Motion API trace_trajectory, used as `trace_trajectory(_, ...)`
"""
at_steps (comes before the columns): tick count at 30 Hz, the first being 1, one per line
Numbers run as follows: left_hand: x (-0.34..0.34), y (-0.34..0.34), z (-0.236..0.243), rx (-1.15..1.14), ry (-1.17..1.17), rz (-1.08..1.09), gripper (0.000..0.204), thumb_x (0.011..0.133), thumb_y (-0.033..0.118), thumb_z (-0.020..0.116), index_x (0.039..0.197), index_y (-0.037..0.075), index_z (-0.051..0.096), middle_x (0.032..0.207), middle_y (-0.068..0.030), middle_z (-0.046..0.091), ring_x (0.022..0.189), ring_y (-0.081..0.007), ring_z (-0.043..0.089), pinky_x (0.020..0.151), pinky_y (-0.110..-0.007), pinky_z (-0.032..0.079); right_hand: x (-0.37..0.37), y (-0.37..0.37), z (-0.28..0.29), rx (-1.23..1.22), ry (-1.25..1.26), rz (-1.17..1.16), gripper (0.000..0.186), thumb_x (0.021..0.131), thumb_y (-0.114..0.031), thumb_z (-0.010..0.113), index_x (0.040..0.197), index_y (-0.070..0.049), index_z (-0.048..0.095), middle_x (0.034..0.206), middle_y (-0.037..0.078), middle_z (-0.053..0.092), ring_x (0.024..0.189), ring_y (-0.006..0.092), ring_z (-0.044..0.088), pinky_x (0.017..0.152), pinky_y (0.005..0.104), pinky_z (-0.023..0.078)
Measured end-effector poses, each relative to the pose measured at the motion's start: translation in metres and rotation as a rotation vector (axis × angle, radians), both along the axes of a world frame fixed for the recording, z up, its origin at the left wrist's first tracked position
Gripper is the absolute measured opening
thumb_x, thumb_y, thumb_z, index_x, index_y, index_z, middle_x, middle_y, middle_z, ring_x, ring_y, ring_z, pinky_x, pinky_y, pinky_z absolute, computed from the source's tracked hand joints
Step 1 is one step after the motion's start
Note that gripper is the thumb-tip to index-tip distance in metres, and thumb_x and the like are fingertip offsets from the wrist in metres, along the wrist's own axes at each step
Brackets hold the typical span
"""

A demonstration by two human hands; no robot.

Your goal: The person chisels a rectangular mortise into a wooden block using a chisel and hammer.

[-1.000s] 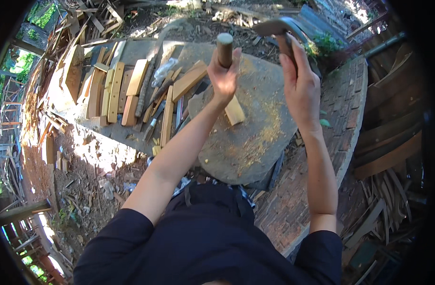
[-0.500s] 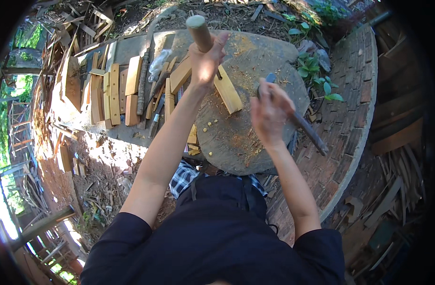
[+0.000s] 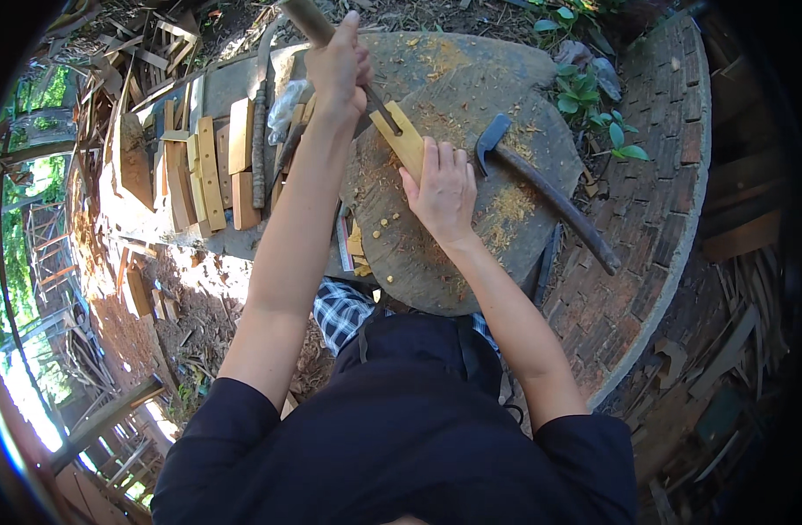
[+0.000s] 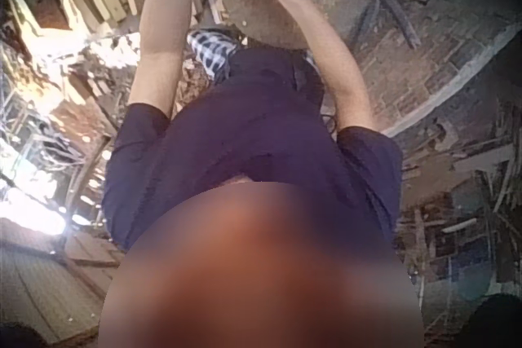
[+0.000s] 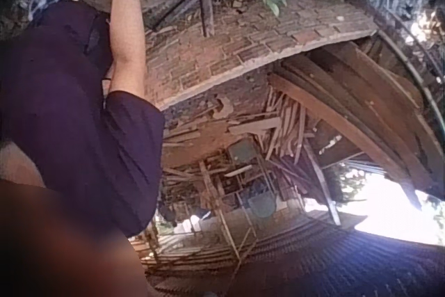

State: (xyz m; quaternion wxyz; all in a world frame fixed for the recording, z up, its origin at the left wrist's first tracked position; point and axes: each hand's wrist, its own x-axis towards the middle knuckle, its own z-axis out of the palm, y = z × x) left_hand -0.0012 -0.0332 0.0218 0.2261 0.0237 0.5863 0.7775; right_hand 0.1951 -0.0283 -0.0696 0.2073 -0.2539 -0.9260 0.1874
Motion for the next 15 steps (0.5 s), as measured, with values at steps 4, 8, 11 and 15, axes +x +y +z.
trace_trajectory(4,-0.033,0.008,-0.022,-0.043,-0.168,0.024,0.037,0.095,0.029,0.068,0.072,0.015,0.042,0.054,0.0066,0.032,0.040,-0.0056,0.027,0.039,-0.024,0.019,0.001,0.000,-0.001,-0.009,0.007,-0.004,0.060,0.076,-0.031,0.079,0.123,-0.004,0.052,0.102,0.010,0.053,0.094,0.0280,0.054,0.078,0.0402,0.045)
trace_trajectory(8,-0.063,-0.004,-0.056,-0.076,-0.350,0.148,0.037,0.097,0.030,0.064,0.074,0.016,0.040,0.054,0.0071,0.031,0.040,-0.0059,0.026,0.038,-0.025,0.018,-0.001,-0.001,-0.001,-0.014,0.017,-0.005,0.060,0.076,-0.031,0.079,0.122,-0.005,0.052,0.102,0.010,0.053,0.094,0.0277,0.054,0.078,0.0400,0.045)
trace_trajectory(11,-0.066,-0.026,-0.065,0.035,-0.529,0.231,0.033,0.101,0.031,0.059,0.081,0.014,0.038,0.058,0.0057,0.034,0.041,-0.0082,0.025,0.040,-0.026,0.016,0.000,-0.001,-0.002,-0.013,0.019,-0.011,0.060,0.075,-0.031,0.079,0.122,-0.005,0.052,0.101,0.010,0.053,0.094,0.0276,0.054,0.078,0.0399,0.045)
trace_trajectory(15,-0.047,-0.046,-0.044,0.164,-0.408,0.415,0.034,0.101,0.032,0.058,0.079,0.015,0.038,0.058,0.0046,0.034,0.042,-0.0087,0.027,0.041,-0.026,0.020,0.001,0.000,-0.003,-0.043,-0.004,-0.023,0.059,0.078,-0.032,0.078,0.124,-0.006,0.053,0.103,0.010,0.054,0.095,0.0285,0.054,0.082,0.0400,0.046)
